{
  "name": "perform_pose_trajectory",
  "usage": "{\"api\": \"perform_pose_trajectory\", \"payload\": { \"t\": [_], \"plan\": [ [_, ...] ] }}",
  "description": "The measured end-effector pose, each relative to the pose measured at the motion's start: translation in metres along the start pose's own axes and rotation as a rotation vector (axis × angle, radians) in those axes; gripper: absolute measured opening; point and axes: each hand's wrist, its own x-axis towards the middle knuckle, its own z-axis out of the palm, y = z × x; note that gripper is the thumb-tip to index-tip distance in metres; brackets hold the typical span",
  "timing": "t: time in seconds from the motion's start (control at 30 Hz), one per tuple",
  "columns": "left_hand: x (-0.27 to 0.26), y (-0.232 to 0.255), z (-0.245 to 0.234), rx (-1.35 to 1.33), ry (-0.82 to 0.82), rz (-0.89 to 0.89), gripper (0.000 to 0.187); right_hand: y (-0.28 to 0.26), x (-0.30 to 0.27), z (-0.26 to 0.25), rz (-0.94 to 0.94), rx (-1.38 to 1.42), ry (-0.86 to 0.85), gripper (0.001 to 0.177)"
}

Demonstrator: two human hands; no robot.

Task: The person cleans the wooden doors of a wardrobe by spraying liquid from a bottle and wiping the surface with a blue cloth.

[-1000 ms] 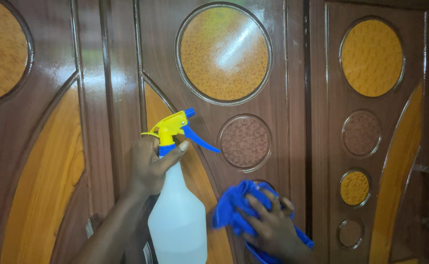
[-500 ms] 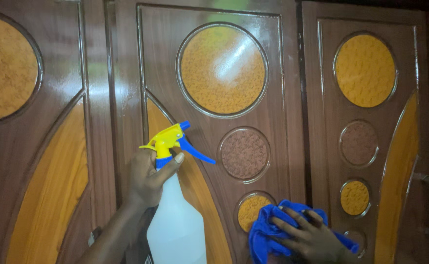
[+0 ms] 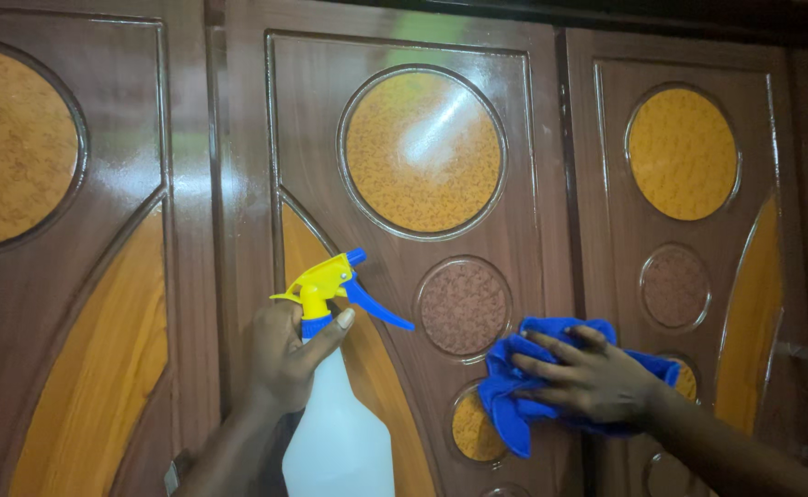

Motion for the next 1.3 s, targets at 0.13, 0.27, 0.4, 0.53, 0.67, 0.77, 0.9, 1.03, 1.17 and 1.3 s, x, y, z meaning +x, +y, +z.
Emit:
{"api": "perform_pose_trajectory", "payload": {
  "t": [0.13, 0.27, 0.4, 0.53, 0.67, 0.77, 0.9, 1.03, 1.17, 1.3],
  "plan": [
    [0.002, -0.005, 0.001, -0.012, 0.01, 0.049, 0.047, 0.002, 0.026, -0.003, 0.002, 0.035, 0.025, 0.046],
    [0.002, -0.002, 0.0, 0.028, 0.001, 0.029, 0.044, -0.014, 0.046, -0.002, -0.007, 0.03, 0.116, 0.051],
    [0.003, 0.006, 0.0, -0.047, 0.008, 0.129, 0.022, -0.049, 0.063, 0.002, 0.06, 0.099, 0.094, 0.057],
    [0.003, -0.001, 0.001, 0.016, 0.036, 0.141, 0.025, -0.062, 0.077, 0.007, 0.119, -0.095, 0.216, 0.056],
    [0.0, -0.012, 0.003, 0.066, 0.046, -0.012, 0.04, -0.056, 0.074, 0.003, 0.062, -0.204, 0.203, 0.058],
    [-0.001, -0.012, 0.002, 0.051, 0.031, 0.005, 0.037, -0.04, 0.073, 0.0, -0.003, 0.024, 0.12, 0.063],
    [-0.001, -0.005, 0.002, 0.019, 0.037, 0.019, 0.027, -0.024, 0.076, -0.006, -0.035, 0.014, 0.073, 0.059],
    [-0.001, -0.007, 0.002, 0.031, 0.04, 0.023, 0.028, -0.007, 0.084, -0.018, -0.045, 0.048, 0.097, 0.066],
    [0.001, -0.011, 0.002, 0.038, 0.023, -0.001, 0.029, 0.018, 0.096, -0.03, 0.103, 0.074, 0.117, 0.063],
    [0.0, -0.008, 0.003, 0.02, 0.025, 0.07, 0.023, 0.045, 0.111, -0.043, 0.112, 0.047, 0.132, 0.064]
  ]
}}
